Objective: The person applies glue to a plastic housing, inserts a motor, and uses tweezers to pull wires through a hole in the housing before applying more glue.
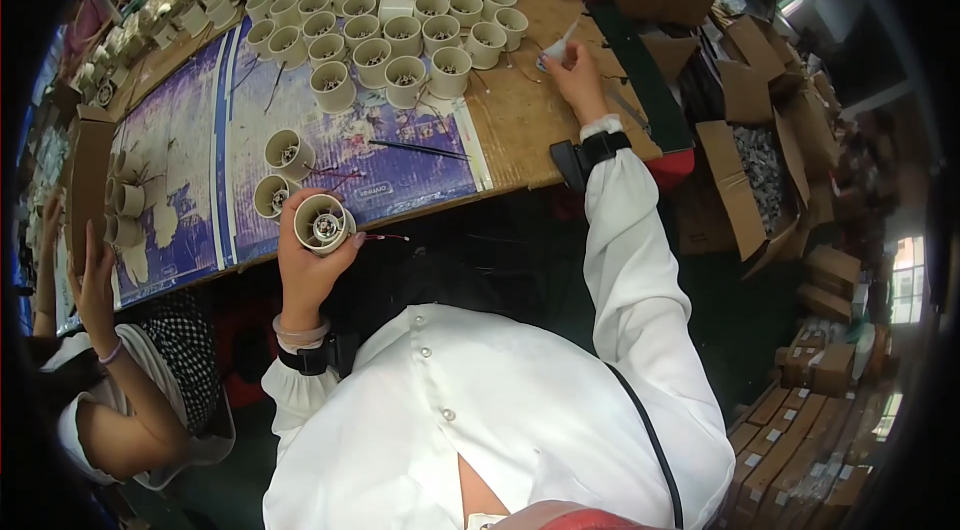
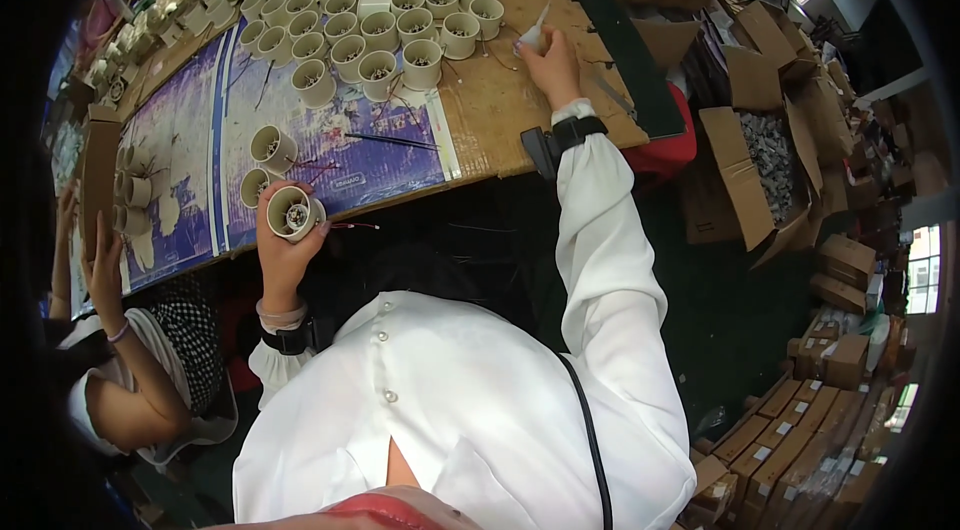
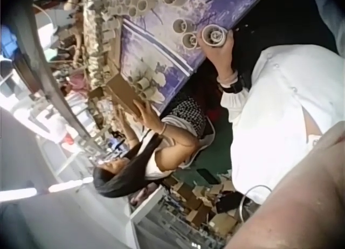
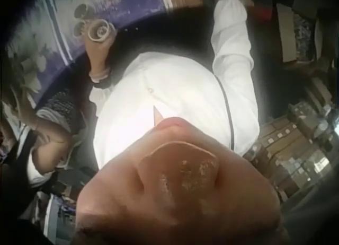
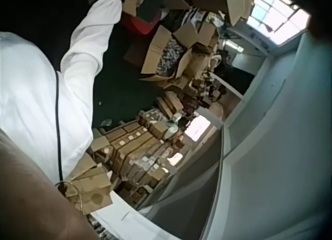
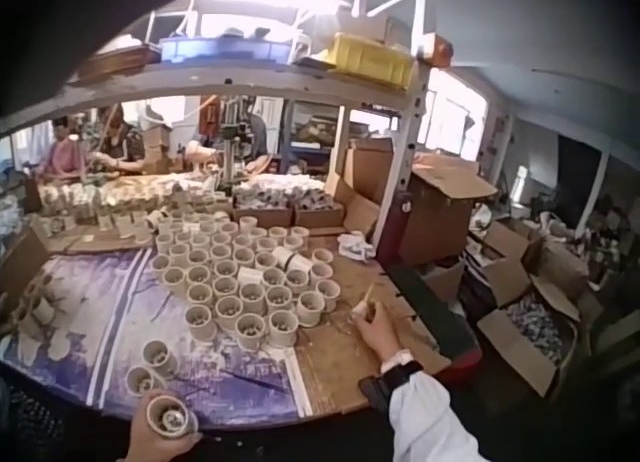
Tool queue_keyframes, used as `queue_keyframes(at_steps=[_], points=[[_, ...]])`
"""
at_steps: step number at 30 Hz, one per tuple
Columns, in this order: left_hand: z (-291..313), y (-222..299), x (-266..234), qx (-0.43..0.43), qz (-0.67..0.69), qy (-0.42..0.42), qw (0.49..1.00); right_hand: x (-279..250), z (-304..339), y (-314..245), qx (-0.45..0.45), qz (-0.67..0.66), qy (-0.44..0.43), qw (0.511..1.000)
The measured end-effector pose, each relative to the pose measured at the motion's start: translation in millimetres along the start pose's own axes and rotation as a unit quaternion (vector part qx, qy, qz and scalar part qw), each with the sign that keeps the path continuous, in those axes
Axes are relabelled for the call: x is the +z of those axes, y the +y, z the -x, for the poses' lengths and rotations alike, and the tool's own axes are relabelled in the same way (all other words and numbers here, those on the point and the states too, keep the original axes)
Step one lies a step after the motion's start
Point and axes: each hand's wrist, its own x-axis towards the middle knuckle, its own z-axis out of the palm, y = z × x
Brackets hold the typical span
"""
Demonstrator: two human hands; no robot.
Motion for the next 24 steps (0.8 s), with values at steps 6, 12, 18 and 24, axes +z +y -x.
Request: queue_keyframes(at_steps=[6,12,18,24], points=[[8,1,-5,-0.023,0.032,0.062,0.997,-12,24,-82,0.058,0.005,-0.140,0.988],[-8,21,-8,-0.031,0.009,0.118,0.992,-22,134,-180,-0.001,-0.314,-0.284,0.906],[-10,36,-10,-0.037,0.053,0.120,0.991,-2,183,-202,0.110,-0.545,-0.336,0.760],[1,35,-21,-0.047,0.244,0.073,0.966,3,193,-206,0.217,-0.589,-0.378,0.680]])
